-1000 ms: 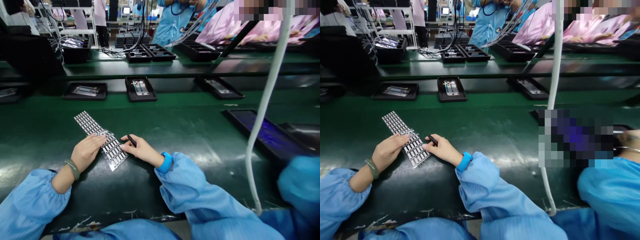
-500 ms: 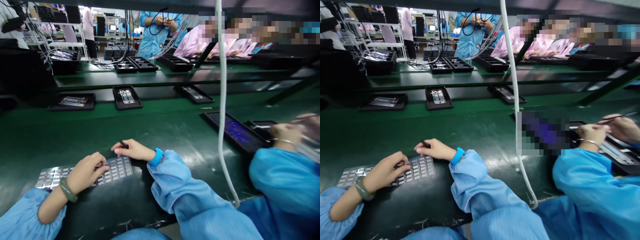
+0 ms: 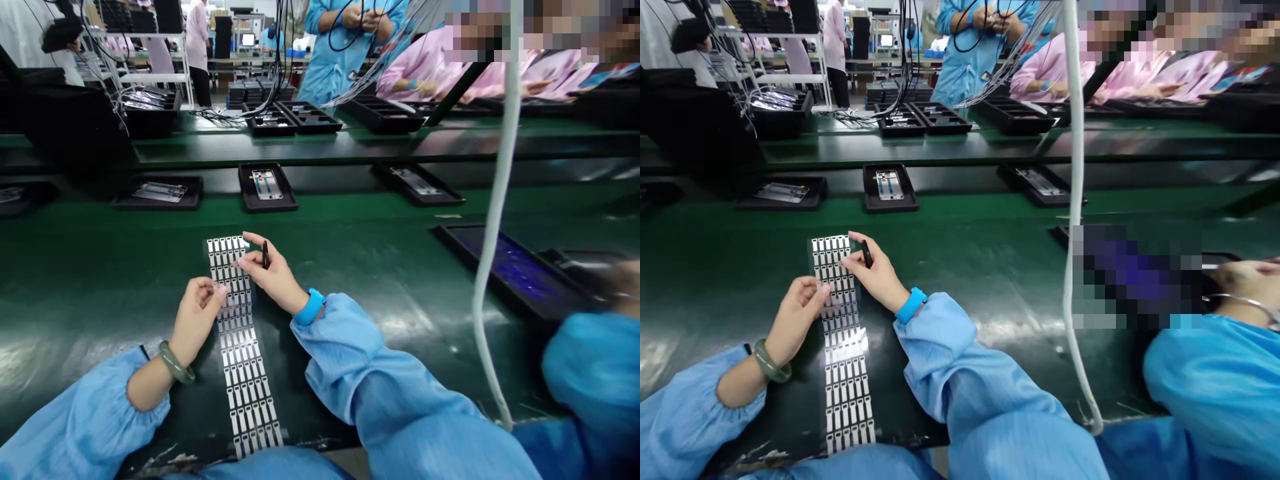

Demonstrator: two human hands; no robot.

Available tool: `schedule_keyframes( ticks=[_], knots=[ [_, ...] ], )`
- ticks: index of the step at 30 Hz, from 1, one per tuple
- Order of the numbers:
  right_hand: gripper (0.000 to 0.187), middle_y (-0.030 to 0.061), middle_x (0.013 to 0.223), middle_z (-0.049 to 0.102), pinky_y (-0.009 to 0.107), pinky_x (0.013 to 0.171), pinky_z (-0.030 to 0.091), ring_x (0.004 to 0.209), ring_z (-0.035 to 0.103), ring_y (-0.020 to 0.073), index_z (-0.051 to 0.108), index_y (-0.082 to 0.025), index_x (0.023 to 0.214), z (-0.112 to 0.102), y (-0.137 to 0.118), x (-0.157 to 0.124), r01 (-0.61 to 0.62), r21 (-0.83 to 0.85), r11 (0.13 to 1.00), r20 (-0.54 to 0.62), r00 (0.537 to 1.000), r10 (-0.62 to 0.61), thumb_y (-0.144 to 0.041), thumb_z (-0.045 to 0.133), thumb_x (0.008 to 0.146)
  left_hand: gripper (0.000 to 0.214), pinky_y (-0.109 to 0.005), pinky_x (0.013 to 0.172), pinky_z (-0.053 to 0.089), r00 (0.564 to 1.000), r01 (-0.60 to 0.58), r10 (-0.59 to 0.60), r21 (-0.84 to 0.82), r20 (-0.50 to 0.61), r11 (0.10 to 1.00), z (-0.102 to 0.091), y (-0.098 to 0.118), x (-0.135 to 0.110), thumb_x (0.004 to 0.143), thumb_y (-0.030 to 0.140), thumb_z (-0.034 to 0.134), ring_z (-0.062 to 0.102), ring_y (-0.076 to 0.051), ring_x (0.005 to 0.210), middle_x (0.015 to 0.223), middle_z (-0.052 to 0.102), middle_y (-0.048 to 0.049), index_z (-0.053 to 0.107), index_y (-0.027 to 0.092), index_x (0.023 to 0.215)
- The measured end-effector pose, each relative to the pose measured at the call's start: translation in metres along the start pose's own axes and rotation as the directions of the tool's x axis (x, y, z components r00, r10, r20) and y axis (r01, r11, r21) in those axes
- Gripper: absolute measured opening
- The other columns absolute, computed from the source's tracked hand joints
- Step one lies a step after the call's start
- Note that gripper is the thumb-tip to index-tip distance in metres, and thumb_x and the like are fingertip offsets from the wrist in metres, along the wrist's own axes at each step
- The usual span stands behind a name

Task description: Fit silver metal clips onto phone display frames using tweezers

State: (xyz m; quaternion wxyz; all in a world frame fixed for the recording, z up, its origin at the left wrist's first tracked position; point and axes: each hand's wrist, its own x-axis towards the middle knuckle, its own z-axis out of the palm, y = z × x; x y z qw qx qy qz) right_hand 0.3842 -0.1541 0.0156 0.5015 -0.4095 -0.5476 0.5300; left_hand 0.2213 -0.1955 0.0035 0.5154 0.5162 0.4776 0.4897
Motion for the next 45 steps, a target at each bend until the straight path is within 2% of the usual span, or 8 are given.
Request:
schedule_keyframes(
  ticks=[4,8,13,17,22,27,33,45],
  knots=[
    [0.044,-0.0036,0.071,0.057,0.02,0.052,0.038,0.054,0.044,0.0064,0.054,-0.018,0.117,-0.004,-0.002,0.002,-0.027,-0.052,0.998,0.123,0.992,0.033,-0.03,0.066,0.076,0.071,-0.033,0.07,0.058,0.993,-0.115,0.116,0.05,-0.012,0.992,-0.018,0.006,0.012,0.077,0.039,0.062,0.065,-0.018,0.09,0.122,0.055,-0.0093,0.023,0.03,0.136],
    [0.042,-0.0028,0.073,0.058,0.022,0.059,0.042,0.06,0.049,0.0082,0.056,-0.018,0.115,-0.002,-0.003,-0.002,0.013,-0.139,0.99,0.216,0.976,0.018,-0.031,0.065,0.077,0.053,-0.034,0.081,0.055,0.986,-0.167,0.167,0.197,0.015,0.966,-0.032,-0.002,0.02,0.076,0.038,0.064,0.065,-0.021,0.093,0.11,0.064,-0.0084,0.05,0.021,0.124],
    [0.035,0.0005,0.082,0.062,0.024,0.068,0.045,0.072,0.055,0.0114,0.061,-0.019,0.111,0.005,-0.008,0.0,0.1,-0.29,0.952,0.208,0.977,-0.04,-0.033,0.063,0.079,0.044,-0.033,0.083,0.052,0.986,-0.157,0.168,0.328,-0.003,0.931,-0.037,-0.009,0.014,0.077,0.038,0.063,0.065,-0.02,0.091,0.099,0.069,-0.0055,0.058,0.021,0.116],
    [0.035,0.0002,0.078,0.064,0.022,0.051,0.043,0.052,0.049,0.0072,0.064,-0.018,0.107,0.009,-0.005,0.004,0.012,-0.263,0.965,0.203,0.978,0.043,-0.035,0.065,0.077,0.038,-0.03,0.079,0.053,0.987,-0.136,0.159,0.378,-0.03,0.916,-0.04,-0.005,0.013,0.077,0.038,0.063,0.066,-0.019,0.086,0.094,0.071,-0.0033,0.061,0.022,0.111],
    [0.03,-0.001,0.069,0.063,0.02,0.041,0.038,0.041,0.044,0.0049,0.068,-0.016,0.094,0.01,0.0,0.004,-0.073,-0.243,0.967,0.189,0.975,0.121,-0.039,0.067,0.075,0.026,-0.031,0.082,0.052,0.995,-0.084,0.098,0.364,-0.022,0.928,-0.042,-0.003,0.016,0.076,0.039,0.065,0.066,-0.018,0.086,0.092,0.071,-0.002,0.068,0.024,0.097],
    [0.022,0.0018,0.083,0.068,0.023,0.064,0.047,0.068,0.059,0.0109,0.069,-0.017,0.088,0.009,0.001,0.004,-0.011,-0.198,0.98,0.175,0.983,0.046,-0.033,0.069,0.074,0.024,-0.032,0.083,0.054,0.999,-0.014,0.022,0.27,-0.026,0.963,-0.038,-0.003,0.016,0.073,0.04,0.066,0.067,-0.019,0.086,0.092,0.072,-0.0025,0.07,0.024,0.09],
    [0.028,-0.0041,0.056,0.058,0.018,0.038,0.031,0.037,0.039,0.0033,0.068,-0.015,0.089,0.013,0.003,0.003,-0.227,-0.09,0.97,0.18,0.954,0.24,-0.038,0.069,0.073,0.027,-0.032,0.08,0.055,0.994,0.11,-0.103,0.187,-0.044,0.976,-0.037,-0.003,0.014,0.07,0.041,0.07,0.068,-0.019,0.082,0.088,0.073,-0.0041,0.071,0.021,0.088],
    [0.024,-0.0044,0.052,0.055,0.019,0.039,0.024,0.038,0.036,0.003,0.068,-0.014,0.079,0.011,0.003,0.003,-0.302,-0.028,0.953,0.227,0.927,0.3,-0.036,0.07,0.072,0.026,-0.022,0.075,0.054,0.94,0.339,-0.339,0.009,0.023,0.941,-0.035,0.012,0.01,0.066,0.036,0.075,0.068,-0.014,0.079,0.084,0.073,-0.0023,0.071,0.02,0.087]
  ],
)
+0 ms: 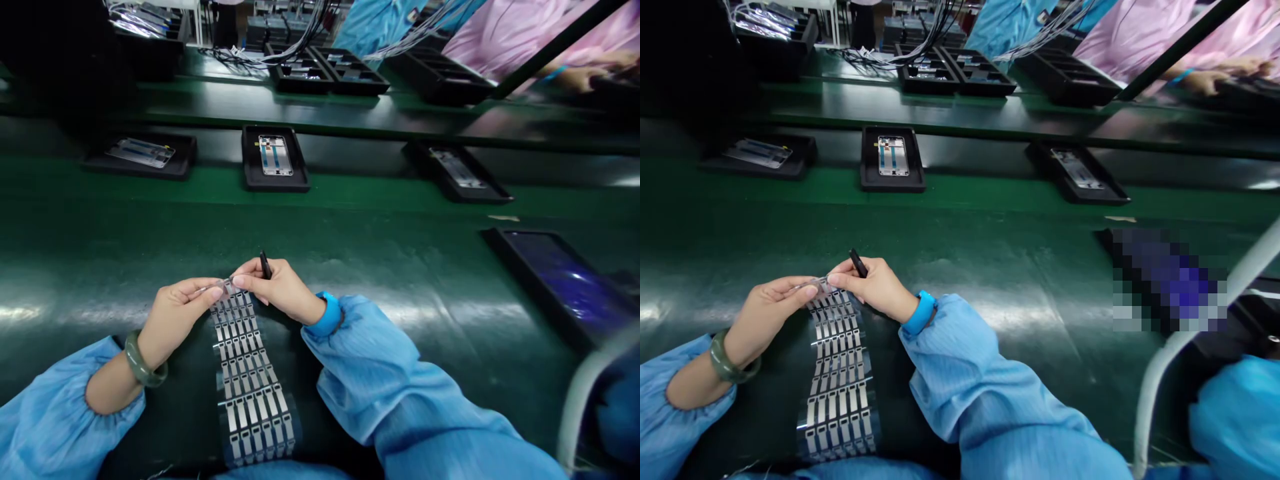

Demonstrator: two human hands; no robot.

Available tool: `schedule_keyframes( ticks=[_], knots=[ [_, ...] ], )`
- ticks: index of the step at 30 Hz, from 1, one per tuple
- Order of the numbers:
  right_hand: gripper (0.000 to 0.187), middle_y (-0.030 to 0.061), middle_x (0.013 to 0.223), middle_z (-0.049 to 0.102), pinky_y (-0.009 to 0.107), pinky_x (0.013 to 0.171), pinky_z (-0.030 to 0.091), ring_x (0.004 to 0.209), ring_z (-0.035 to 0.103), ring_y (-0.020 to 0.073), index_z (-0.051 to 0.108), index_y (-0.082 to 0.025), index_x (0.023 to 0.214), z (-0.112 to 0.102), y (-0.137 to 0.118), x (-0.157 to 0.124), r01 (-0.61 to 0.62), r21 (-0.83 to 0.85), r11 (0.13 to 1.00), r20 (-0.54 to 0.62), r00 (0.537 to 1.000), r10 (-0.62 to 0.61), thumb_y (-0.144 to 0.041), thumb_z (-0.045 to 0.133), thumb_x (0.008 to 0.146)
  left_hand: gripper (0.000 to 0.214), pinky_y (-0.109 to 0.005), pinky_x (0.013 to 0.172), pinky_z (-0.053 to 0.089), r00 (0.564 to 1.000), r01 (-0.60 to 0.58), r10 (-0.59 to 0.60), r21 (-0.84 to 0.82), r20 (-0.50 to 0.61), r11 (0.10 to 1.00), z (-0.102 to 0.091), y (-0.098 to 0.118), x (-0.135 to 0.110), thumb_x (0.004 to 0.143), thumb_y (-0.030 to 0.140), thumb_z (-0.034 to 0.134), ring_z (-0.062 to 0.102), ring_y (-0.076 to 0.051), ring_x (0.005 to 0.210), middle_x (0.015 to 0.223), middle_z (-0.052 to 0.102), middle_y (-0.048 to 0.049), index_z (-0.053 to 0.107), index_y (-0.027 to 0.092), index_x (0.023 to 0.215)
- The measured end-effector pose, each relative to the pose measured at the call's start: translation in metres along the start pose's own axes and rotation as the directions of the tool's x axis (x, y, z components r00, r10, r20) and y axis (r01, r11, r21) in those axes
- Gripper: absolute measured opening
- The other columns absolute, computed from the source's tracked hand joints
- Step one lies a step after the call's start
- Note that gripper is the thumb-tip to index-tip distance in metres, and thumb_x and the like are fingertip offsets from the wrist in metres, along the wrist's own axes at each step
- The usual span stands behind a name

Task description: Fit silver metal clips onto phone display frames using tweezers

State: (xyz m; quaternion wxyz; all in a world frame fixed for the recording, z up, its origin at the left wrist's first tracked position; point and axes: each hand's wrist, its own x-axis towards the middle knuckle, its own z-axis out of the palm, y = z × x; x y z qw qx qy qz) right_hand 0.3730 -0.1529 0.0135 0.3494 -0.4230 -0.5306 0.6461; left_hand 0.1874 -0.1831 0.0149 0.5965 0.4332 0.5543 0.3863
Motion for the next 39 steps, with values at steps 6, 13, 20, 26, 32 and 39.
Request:
schedule_keyframes(
  ticks=[6,13,20,26,32,39],
  knots=[
    [0.023,-0.0066,0.05,0.049,0.02,0.043,0.026,0.043,0.035,0.0034,0.067,-0.013,0.073,0.003,-0.002,0.0,-0.02,-0.003,1.0,-0.044,0.999,0.02,-0.036,0.072,0.07,0.025,-0.02,0.076,0.053,0.999,0.048,-0.048,-0.089,-0.002,0.995,0.001,0.0,-0.003,0.066,0.035,0.075,0.068,-0.012,0.079,0.083,0.073,-0.0012,0.071,0.021,0.086],
    [0.026,-0.006,0.053,0.049,0.021,0.046,0.027,0.048,0.037,0.0044,0.06,-0.014,0.064,0.007,0.001,-0.002,0.01,0.09,0.996,-0.046,0.999,-0.006,-0.036,0.072,0.07,0.027,-0.022,0.081,0.05,0.993,0.103,-0.091,-0.163,0.078,0.981,0.0,0.001,-0.003,0.068,0.036,0.074,0.066,-0.013,0.082,0.085,0.073,-0.0028,0.069,0.018,0.089],
    [0.027,-0.0057,0.055,0.051,0.019,0.042,0.023,0.046,0.035,0.0039,0.058,-0.015,0.07,0.009,0.007,-0.003,-0.027,0.222,0.975,-0.005,1.0,0.029,-0.036,0.074,0.068,0.029,-0.023,0.079,0.05,0.987,0.136,-0.118,-0.166,0.112,0.977,-0.001,0.004,-0.003,0.07,0.035,0.073,0.065,-0.013,0.082,0.089,0.072,-0.0049,0.069,0.016,0.091],
    [0.028,-0.0049,0.059,0.052,0.017,0.04,0.023,0.046,0.036,0.0031,0.056,-0.015,0.072,0.008,0.009,-0.002,-0.071,0.276,0.959,0.038,0.997,0.063,-0.036,0.075,0.068,0.029,-0.024,0.077,0.05,0.979,0.161,-0.138,-0.157,0.148,0.974,-0.002,0.006,-0.004,0.07,0.035,0.073,0.064,-0.014,0.082,0.09,0.072,-0.0062,0.07,0.016,0.092],
    [0.027,-0.0049,0.059,0.053,0.016,0.041,0.026,0.047,0.038,0.0029,0.058,-0.014,0.072,0.0,0.006,-0.003,-0.06,0.211,0.976,0.089,0.995,0.042,-0.035,0.075,0.068,0.031,-0.027,0.077,0.05,0.942,0.231,-0.169,-0.196,0.29,0.953,-0.006,0.011,-0.006,0.076,0.037,0.067,0.065,-0.016,0.081,0.091,0.072,-0.0093,0.07,0.014,0.097],
    [0.028,-0.0002,0.069,0.062,0.019,0.051,0.039,0.06,0.051,0.0072,0.063,-0.013,0.076,-0.001,0.0,-0.005,-0.048,0.11,0.993,0.155,0.987,0.031,-0.036,0.075,0.067,0.03,-0.025,0.072,0.053,0.924,0.358,-0.296,-0.267,0.243,0.895,-0.015,0.016,-0.002,0.074,0.039,0.069,0.067,-0.015,0.075,0.082,0.073,-0.0083,0.071,0.014,0.09]
  ],
)
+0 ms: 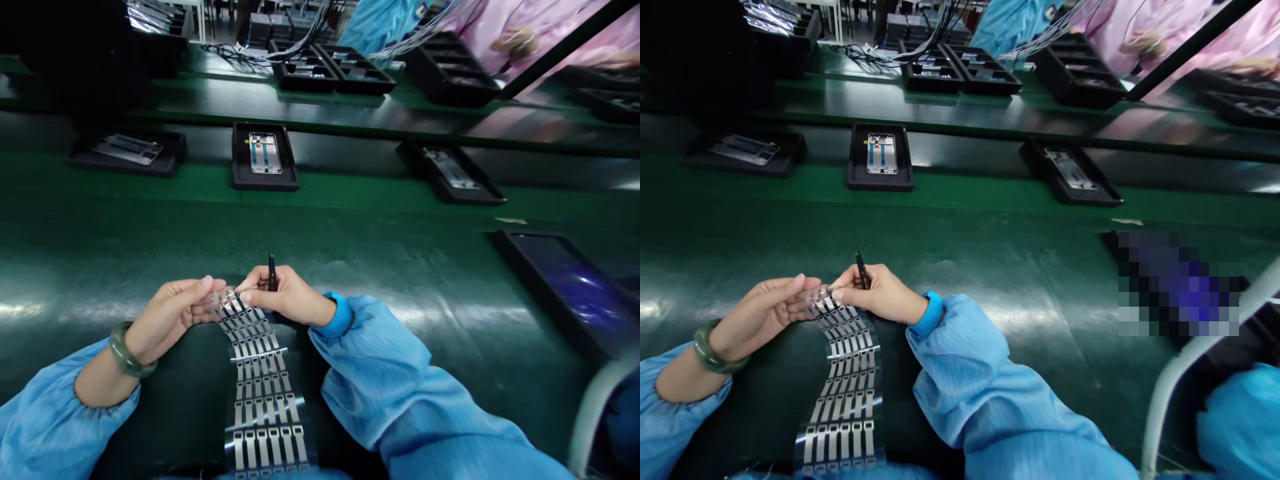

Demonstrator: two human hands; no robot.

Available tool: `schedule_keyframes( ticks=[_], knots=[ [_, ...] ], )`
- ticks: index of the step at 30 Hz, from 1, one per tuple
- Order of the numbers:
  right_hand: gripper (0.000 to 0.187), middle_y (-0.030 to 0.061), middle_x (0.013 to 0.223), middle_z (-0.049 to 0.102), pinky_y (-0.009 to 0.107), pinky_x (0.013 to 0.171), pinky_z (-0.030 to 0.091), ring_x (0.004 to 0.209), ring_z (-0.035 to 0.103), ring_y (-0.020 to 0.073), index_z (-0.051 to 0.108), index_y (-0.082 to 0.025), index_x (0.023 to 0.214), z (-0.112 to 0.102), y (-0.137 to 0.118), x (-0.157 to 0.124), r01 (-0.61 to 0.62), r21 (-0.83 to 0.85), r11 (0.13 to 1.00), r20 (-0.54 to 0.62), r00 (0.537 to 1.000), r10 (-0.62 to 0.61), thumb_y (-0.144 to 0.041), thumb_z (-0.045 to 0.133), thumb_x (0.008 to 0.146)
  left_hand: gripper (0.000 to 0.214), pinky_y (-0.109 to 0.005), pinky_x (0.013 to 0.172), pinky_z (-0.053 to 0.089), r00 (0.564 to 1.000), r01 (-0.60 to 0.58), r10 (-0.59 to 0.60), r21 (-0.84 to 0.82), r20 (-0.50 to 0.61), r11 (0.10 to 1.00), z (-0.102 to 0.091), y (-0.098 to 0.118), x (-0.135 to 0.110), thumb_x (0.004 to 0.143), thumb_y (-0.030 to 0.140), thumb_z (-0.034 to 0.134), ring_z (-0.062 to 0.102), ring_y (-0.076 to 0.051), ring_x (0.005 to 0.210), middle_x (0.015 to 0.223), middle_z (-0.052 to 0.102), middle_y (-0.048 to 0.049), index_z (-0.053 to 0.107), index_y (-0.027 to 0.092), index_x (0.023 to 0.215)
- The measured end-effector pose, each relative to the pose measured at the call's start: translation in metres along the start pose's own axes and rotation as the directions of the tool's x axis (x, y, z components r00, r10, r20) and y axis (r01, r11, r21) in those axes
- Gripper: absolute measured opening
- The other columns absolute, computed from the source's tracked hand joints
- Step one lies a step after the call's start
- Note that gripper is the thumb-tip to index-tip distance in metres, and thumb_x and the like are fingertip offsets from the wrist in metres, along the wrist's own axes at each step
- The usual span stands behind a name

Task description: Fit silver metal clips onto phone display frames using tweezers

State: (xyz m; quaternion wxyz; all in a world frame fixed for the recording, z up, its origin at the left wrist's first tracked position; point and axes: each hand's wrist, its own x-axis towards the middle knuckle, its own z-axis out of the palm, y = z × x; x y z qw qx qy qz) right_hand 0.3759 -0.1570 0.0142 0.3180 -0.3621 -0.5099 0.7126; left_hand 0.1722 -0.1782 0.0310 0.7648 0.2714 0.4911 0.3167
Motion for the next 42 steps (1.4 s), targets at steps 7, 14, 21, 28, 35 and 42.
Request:
schedule_keyframes(
  ticks=[7,14,21,28,35,42],
  knots=[
    [0.029,-0.006,0.056,0.051,0.017,0.041,0.027,0.046,0.038,0.003,0.06,-0.014,0.073,0.003,0.002,0.001,-0.063,0.072,0.995,-0.069,0.995,0.068,-0.037,0.075,0.066,0.036,-0.026,0.074,0.052,0.982,-0.185,0.19,0.186,-0.01,0.965,-0.004,-0.005,0.004,0.073,0.042,0.068,0.066,-0.016,0.083,0.094,0.071,-0.0076,0.068,0.017,0.099],
    [0.027,-0.0056,0.057,0.051,0.018,0.045,0.032,0.049,0.04,0.0044,0.061,-0.014,0.074,0.006,0.003,0.0,0.009,0.009,1.0,-0.123,0.992,-0.008,-0.037,0.075,0.067,0.043,-0.028,0.086,0.049,0.869,-0.415,0.493,0.609,0.045,0.676,0.001,-0.015,0.004,0.068,0.033,0.073,0.063,-0.019,0.094,0.106,0.066,-0.0045,0.062,0.022,0.108],
    [0.023,-0.0023,0.066,0.058,0.022,0.056,0.039,0.059,0.048,0.0072,0.06,-0.014,0.074,0.006,0.004,-0.001,0.024,-0.036,0.999,-0.065,0.998,-0.026,-0.034,0.072,0.07,0.028,-0.024,0.065,0.047,0.811,-0.478,0.557,0.752,0.179,0.454,0.002,-0.012,0.002,0.077,0.034,0.063,0.06,-0.015,0.075,0.087,0.065,-0.0043,0.068,0.022,0.101],
    [0.024,-0.0021,0.066,0.057,0.022,0.055,0.039,0.059,0.048,0.0078,0.06,-0.015,0.072,0.006,0.005,0.001,0.037,-0.08,0.996,-0.023,0.999,-0.039,-0.035,0.072,0.069,0.024,-0.024,0.07,0.045,0.793,-0.543,0.529,0.746,0.303,0.386,-0.004,-0.005,-0.001,0.082,0.028,0.057,0.06,-0.016,0.077,0.086,0.068,-0.0042,0.07,0.026,0.102],
    [0.027,-0.0019,0.066,0.058,0.023,0.057,0.041,0.061,0.05,0.0088,0.063,-0.014,0.075,0.003,0.003,0.002,0.021,-0.138,0.99,0.024,1.0,-0.018,-0.038,0.073,0.067,0.026,-0.022,0.062,0.043,0.891,-0.435,0.37,0.726,0.263,0.532,-0.014,0.003,0.002,0.084,0.036,0.052,0.056,-0.014,0.067,0.07,0.064,-0.0021,0.073,0.022,0.08],
    [0.03,-0.0018,0.066,0.057,0.022,0.055,0.038,0.06,0.048,0.0082,0.064,-0.014,0.077,0.003,0.004,0.002,0.001,-0.133,0.991,0.048,0.999,0.005,-0.04,0.073,0.067,0.038,-0.023,0.061,0.045,0.912,-0.403,0.331,0.684,0.242,0.609,-0.012,-0.002,0.001,0.071,0.038,0.068,0.057,-0.015,0.069,0.086,0.064,-0.0046,0.067,0.023,0.106]
  ],
)
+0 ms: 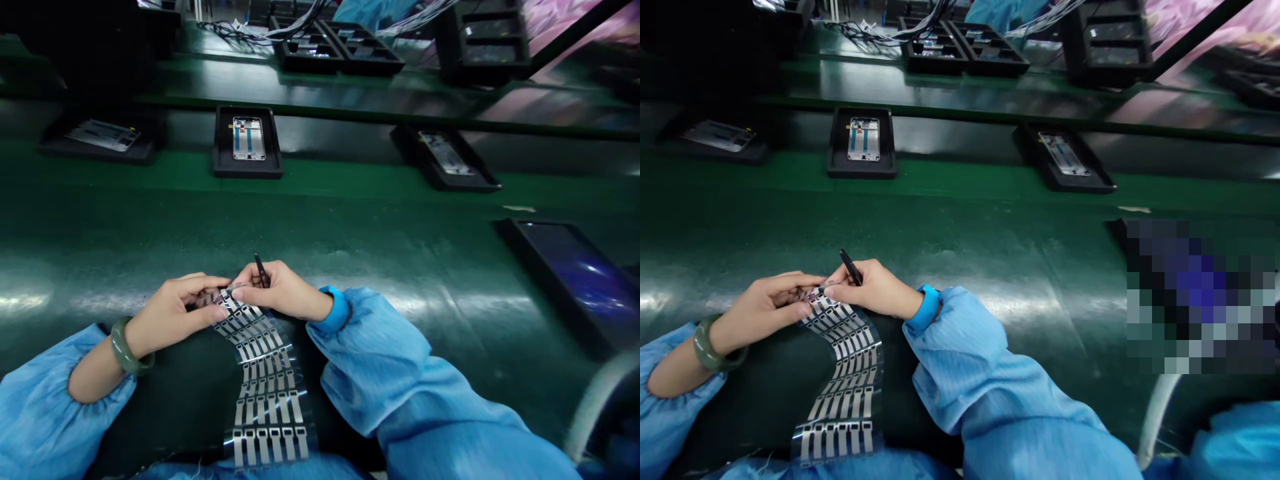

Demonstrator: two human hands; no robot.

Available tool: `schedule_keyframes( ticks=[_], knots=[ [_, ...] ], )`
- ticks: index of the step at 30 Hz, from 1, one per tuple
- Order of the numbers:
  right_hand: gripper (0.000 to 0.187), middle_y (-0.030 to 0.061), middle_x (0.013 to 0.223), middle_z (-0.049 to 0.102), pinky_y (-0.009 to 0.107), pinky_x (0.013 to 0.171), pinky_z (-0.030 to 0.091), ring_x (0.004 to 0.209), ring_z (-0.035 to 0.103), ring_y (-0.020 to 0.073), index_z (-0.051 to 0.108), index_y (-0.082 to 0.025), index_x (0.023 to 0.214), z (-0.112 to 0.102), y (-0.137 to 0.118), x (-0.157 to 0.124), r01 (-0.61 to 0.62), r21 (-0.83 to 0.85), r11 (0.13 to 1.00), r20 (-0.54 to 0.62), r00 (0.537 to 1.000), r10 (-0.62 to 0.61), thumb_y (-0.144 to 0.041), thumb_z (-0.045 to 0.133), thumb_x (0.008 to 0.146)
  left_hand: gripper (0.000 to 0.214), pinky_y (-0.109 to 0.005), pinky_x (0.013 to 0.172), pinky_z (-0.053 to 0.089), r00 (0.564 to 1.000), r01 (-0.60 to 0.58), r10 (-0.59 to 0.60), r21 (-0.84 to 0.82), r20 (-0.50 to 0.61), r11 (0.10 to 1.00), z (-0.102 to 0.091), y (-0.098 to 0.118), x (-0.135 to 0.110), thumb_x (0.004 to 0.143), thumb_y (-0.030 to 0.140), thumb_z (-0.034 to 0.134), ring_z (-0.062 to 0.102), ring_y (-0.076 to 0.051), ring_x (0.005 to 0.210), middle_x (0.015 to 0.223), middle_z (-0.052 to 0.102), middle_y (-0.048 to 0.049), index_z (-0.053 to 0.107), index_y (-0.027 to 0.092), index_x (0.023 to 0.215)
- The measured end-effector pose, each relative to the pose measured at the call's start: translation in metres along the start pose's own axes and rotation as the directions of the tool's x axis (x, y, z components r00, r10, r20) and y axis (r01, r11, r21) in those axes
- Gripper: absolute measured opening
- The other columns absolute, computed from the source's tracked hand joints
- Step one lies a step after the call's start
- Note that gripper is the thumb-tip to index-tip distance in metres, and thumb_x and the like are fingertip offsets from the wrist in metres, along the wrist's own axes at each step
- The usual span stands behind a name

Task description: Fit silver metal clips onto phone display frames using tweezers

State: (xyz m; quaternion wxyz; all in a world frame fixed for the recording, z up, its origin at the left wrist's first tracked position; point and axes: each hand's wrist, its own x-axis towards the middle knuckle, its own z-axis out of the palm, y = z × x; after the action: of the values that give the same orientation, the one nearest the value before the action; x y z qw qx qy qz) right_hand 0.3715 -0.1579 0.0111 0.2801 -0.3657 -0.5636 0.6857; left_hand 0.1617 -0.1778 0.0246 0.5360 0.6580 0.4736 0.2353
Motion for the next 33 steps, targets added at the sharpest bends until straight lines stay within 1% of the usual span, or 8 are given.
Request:
schedule_keyframes(
  ticks=[2,5,8,16,19,23,29,33],
  knots=[
    [0.032,-0.0016,0.066,0.057,0.022,0.055,0.037,0.06,0.048,0.0083,0.065,-0.013,0.079,0.002,0.0,0.0,-0.01,-0.01,1.0,0.017,1.0,0.01,-0.042,0.072,0.068,0.04,-0.023,0.059,0.044,0.999,-0.029,0.032,0.082,-0.03,0.996,0.004,0.0,-0.001,0.069,0.037,0.07,0.055,-0.014,0.066,0.085,0.063,-0.0043,0.066,0.023,0.107],
    [0.033,-0.002,0.064,0.056,0.022,0.054,0.036,0.058,0.046,0.008,0.066,-0.013,0.08,0.003,0.001,-0.001,-0.004,-0.022,1.0,0.046,0.999,0.005,-0.043,0.071,0.069,0.024,-0.022,0.058,0.041,0.99,-0.104,0.124,0.254,-0.062,0.962,0.008,0.002,-0.001,0.078,0.036,0.06,0.053,-0.012,0.064,0.079,0.063,-0.0039,0.068,0.021,0.096],
    [0.032,-0.003,0.063,0.054,0.021,0.052,0.034,0.057,0.045,0.0074,0.066,-0.013,0.081,0.002,0.002,-0.001,0.004,-0.02,1.0,0.055,0.998,-0.003,-0.043,0.072,0.069,0.021,-0.022,0.062,0.041,0.984,-0.164,0.177,0.262,-0.026,0.951,0.009,0.005,-0.001,0.083,0.033,0.054,0.054,-0.013,0.067,0.075,0.062,-0.0035,0.069,0.021,0.09],
    [0.024,-0.0046,0.064,0.055,0.02,0.055,0.038,0.056,0.047,0.0057,0.063,-0.014,0.082,0.0,0.001,-0.003,0.034,-0.037,0.999,0.087,0.996,-0.031,-0.034,0.071,0.071,0.037,-0.02,0.053,0.04,0.997,0.023,-0.028,0.08,0.068,0.997,0.001,0.004,0.003,0.085,0.04,0.049,0.049,-0.01,0.052,0.057,0.052,0.0012,0.06,0.018,0.058],
    [0.023,-0.0045,0.064,0.056,0.02,0.056,0.039,0.056,0.048,0.0061,0.064,-0.014,0.083,0.001,0.001,-0.003,0.042,-0.052,0.998,0.09,0.995,-0.037,-0.033,0.07,0.072,0.035,-0.021,0.051,0.042,0.994,0.052,-0.055,0.033,0.097,0.998,0.001,0.004,0.003,0.084,0.044,0.049,0.051,-0.01,0.051,0.063,0.059,-0.0007,0.065,0.018,0.068],
    [0.024,-0.0019,0.068,0.059,0.021,0.058,0.041,0.06,0.051,0.0083,0.065,-0.014,0.088,0.003,0.0,-0.004,0.045,-0.125,0.991,0.083,0.996,-0.034,-0.033,0.068,0.074,0.034,-0.021,0.052,0.045,0.988,0.129,-0.125,-0.042,0.087,0.991,0.007,0.005,0.0,0.073,0.046,0.063,0.056,-0.013,0.061,0.078,0.064,-0.004,0.067,0.018,0.092],
    [0.017,-0.0022,0.067,0.055,0.021,0.057,0.039,0.061,0.048,0.0086,0.063,-0.014,0.085,0.008,-0.005,-0.009,0.136,-0.311,0.941,0.103,0.989,-0.109,-0.03,0.061,0.08,0.028,-0.018,0.045,0.037,0.986,0.168,-0.168,0.005,0.018,0.986,0.013,0.01,0.002,0.075,0.045,0.061,0.046,-0.009,0.048,0.055,0.055,0.0019,0.064,0.018,0.07],
    [0.032,-0.003,0.072,0.053,0.021,0.059,0.04,0.063,0.048,0.0086,0.055,-0.016,0.11,0.006,-0.003,-0.011,0.207,-0.35,0.914,0.095,0.978,-0.185,-0.028,0.062,0.08,0.03,-0.019,0.044,0.038,0.98,0.197,-0.193,-0.079,0.055,0.977,0.011,0.009,0.005,0.075,0.046,0.061,0.046,-0.008,0.044,0.051,0.053,0.0031,0.064,0.016,0.074]
  ],
)
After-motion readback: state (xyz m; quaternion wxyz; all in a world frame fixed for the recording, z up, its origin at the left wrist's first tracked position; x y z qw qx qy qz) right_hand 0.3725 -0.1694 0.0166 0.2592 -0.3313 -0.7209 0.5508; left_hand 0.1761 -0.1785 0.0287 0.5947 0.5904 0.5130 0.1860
